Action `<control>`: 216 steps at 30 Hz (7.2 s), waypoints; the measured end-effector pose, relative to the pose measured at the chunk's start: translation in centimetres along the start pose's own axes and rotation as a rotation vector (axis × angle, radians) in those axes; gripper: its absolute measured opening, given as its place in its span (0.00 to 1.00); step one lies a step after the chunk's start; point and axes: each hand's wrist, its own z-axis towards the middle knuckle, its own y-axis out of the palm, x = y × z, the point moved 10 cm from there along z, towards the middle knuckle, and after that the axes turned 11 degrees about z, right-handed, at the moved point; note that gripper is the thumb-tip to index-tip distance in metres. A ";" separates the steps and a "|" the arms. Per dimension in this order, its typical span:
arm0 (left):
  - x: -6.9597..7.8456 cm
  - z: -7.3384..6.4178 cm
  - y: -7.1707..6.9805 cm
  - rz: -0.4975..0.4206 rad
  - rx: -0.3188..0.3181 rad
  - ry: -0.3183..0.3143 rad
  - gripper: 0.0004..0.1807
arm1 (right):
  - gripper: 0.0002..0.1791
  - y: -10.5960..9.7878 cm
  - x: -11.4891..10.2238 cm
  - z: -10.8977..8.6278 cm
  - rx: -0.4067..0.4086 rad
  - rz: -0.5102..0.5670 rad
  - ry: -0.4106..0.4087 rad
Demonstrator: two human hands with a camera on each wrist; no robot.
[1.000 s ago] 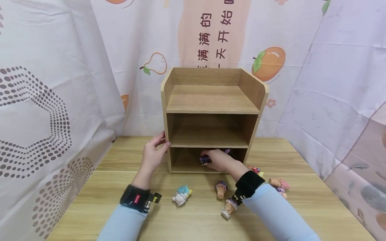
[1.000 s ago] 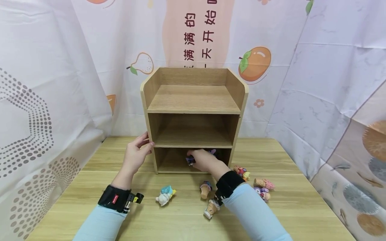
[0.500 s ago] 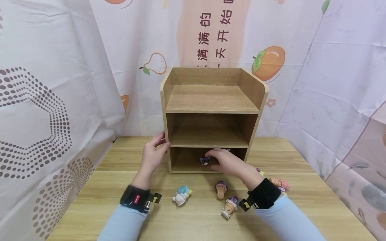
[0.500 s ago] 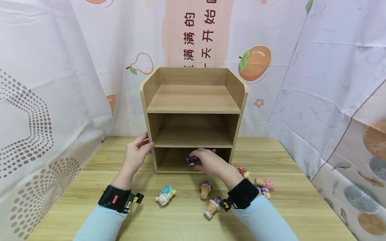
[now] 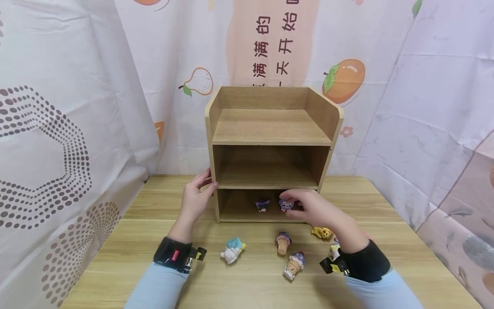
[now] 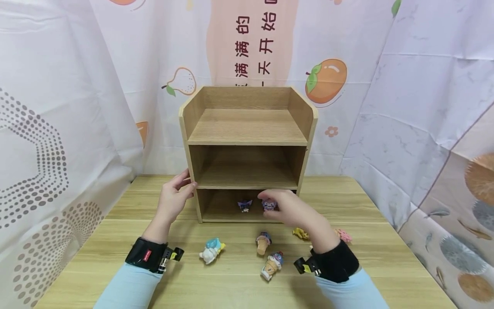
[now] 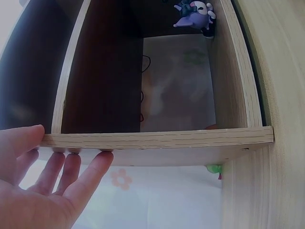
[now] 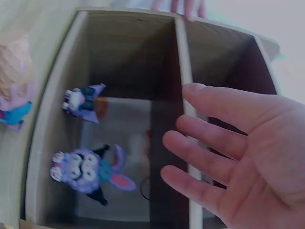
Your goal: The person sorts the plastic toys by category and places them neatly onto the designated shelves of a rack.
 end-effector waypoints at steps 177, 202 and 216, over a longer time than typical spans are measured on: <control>-3.0 1.0 0.8 -0.020 0.003 -0.014 0.29 | 0.13 -2.7 13.5 -12.7 -0.135 -0.015 0.552; -4.2 1.4 0.8 -0.044 0.027 0.027 0.28 | 0.12 -4.8 9.9 -11.1 -0.019 -0.047 0.383; -0.3 0.1 0.1 -0.027 0.003 0.016 0.27 | 0.14 -5.2 8.5 -10.3 0.029 -0.067 0.323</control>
